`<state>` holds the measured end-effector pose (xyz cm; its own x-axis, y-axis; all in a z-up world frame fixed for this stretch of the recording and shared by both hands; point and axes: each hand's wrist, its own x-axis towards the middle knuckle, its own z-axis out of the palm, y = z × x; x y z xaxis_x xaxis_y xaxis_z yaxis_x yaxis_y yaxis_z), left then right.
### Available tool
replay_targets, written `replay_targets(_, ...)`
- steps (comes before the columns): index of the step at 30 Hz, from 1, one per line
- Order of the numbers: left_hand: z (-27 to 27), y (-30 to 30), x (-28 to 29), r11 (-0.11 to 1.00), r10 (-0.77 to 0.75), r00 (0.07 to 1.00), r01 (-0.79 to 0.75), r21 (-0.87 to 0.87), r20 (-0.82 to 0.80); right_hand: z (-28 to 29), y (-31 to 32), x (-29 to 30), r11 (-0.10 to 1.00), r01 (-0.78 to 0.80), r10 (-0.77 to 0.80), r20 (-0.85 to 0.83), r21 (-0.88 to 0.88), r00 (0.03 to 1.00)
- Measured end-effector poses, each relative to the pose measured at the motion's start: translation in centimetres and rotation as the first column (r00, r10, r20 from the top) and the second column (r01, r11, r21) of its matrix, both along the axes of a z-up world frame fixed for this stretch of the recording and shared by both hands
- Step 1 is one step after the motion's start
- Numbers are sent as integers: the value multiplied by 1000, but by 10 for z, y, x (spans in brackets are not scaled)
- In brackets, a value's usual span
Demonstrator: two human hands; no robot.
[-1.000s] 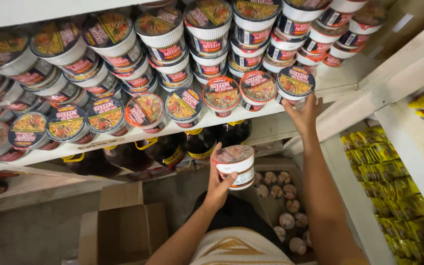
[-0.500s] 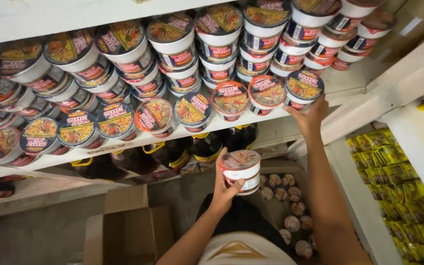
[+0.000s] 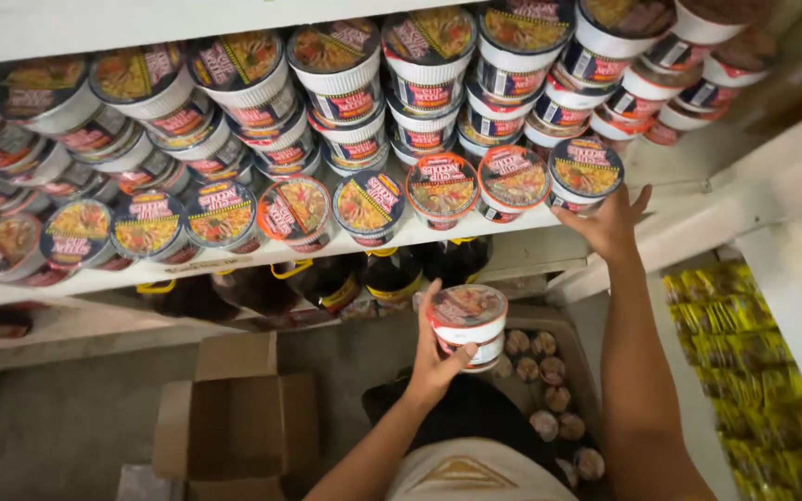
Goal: Transferring cup noodle products from a shipping box on the floor to display shelves in a grocery store.
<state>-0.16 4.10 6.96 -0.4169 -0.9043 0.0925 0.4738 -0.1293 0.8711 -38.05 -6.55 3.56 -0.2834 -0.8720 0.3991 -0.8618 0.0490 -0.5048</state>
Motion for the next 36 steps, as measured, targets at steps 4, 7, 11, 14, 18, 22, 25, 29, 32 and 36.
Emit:
replay_targets(4, 2, 7, -30, 999, 15, 1000, -15, -33, 5, 8, -5, -3, 995, -55, 52, 39, 88, 998)
replay_targets(7, 7, 8, -53, 996, 26, 999, -24, -82, 28, 1, -4, -7, 993, -82, 76, 75, 83, 994)
replay_targets(11, 14, -1, -79, 988, 65, 997, -58, -146, 43, 2, 11, -3, 995, -24, 41, 170, -100, 985)
replay_targets(14, 26, -9, -94, 985, 114, 993, -109, -137, 25, 21, 49, 22, 953, 33, 83, 363, -301, 928)
replay_targets(18, 27, -20, -112, 977, 171, 984, -163, -135, 49, 26, 107, 46, 974, 59, 89, 611, -219, 787)
replay_targets(22, 26, -21, -137, 976, 195, 979, -188, -114, 61, 27, 136, 56, 962, -221, 255, 801, -157, 542)
replay_targets(25, 16, -12, -146, 980, 174, 982, -165, -114, 75, 29, 139, 66, 907, -352, 366, 847, -232, 386)
replay_targets(29, 0, -11, -146, 995, 88, 992, -82, -65, 96, 12, 142, 60, 912, -332, 340, 897, -241, 283)
replay_targets(32, -3, -12, -144, 1000, 23, 998, -23, 12, 60, 10, 148, 53, 918, -329, 319, 905, -221, 282)
replay_targets(36, 8, -6, -149, 998, 53, 992, -50, -34, 112, 29, 152, 57, 919, -339, 303, 910, -201, 282)
